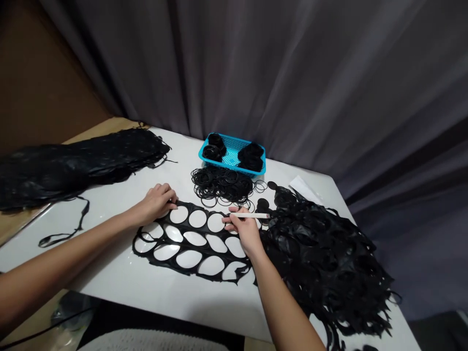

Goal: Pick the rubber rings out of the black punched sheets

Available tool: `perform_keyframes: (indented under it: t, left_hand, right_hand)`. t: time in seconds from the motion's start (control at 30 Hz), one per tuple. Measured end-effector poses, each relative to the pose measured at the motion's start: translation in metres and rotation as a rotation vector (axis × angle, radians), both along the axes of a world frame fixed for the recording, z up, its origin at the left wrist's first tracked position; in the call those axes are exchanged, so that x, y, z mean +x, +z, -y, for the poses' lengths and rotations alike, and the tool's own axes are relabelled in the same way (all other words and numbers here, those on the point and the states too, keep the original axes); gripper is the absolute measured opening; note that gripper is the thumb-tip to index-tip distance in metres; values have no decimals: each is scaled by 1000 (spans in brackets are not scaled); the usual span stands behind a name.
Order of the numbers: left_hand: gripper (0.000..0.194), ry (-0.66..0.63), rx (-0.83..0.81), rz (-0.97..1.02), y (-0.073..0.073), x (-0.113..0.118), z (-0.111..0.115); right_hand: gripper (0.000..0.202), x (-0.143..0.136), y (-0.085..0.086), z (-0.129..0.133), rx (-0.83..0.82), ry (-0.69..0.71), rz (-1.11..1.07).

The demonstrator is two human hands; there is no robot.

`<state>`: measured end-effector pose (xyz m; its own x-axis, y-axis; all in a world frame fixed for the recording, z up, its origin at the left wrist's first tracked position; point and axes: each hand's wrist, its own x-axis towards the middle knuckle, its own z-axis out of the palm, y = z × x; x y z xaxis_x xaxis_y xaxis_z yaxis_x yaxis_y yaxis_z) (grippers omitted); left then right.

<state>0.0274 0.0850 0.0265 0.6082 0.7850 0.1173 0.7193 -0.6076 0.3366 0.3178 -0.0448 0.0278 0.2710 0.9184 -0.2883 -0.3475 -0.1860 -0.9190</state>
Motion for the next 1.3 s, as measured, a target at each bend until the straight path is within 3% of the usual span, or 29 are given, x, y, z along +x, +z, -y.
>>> perform_keyframes:
  t: [0.17,0.3,0.37,0.47,0.57,0.63,0.77,0.9,1.03,1.17,1.3]
  left_hand:
    - [20,-123,6,8,-5,8,-9]
    - [16,-93,57,38,0,13,-25]
    - [14,-77,81,51,6,12,-21]
    - [16,-108,145,82,14,-1,12]
    - [23,-460,138,83,15,-19,66]
    - [22,-539,69,52,10,-28,97]
    - [10,-430,-16,83,-4,-37,124]
    - [10,-446,-84,69,-7,-38,127]
    - [13,-417,-200,89,3,-41,141]
    - [20,-364,-323,134,23,-46,152]
    - [29,-361,-267,159,42,-42,142]
  right_hand:
    - [38,-7,-6,-7,26,-43,188]
    - [42,-4,-5,-15,41,-119,156]
    - [44,0,-2,-16,40,-129,127]
    - [43,4,10,-6,32,-95,37]
    - [42,1,25,13,1,-58,-72]
    - [43,-7,32,26,-39,-33,-137]
    - [48,-31,28,49,-69,38,-172]
    - [42,-51,11,73,-88,179,161]
    - [41,-57,2,97,-115,262,400]
    - [42,-53,10,106,-113,233,178]
    - [42,-43,31,85,-70,-34,-158]
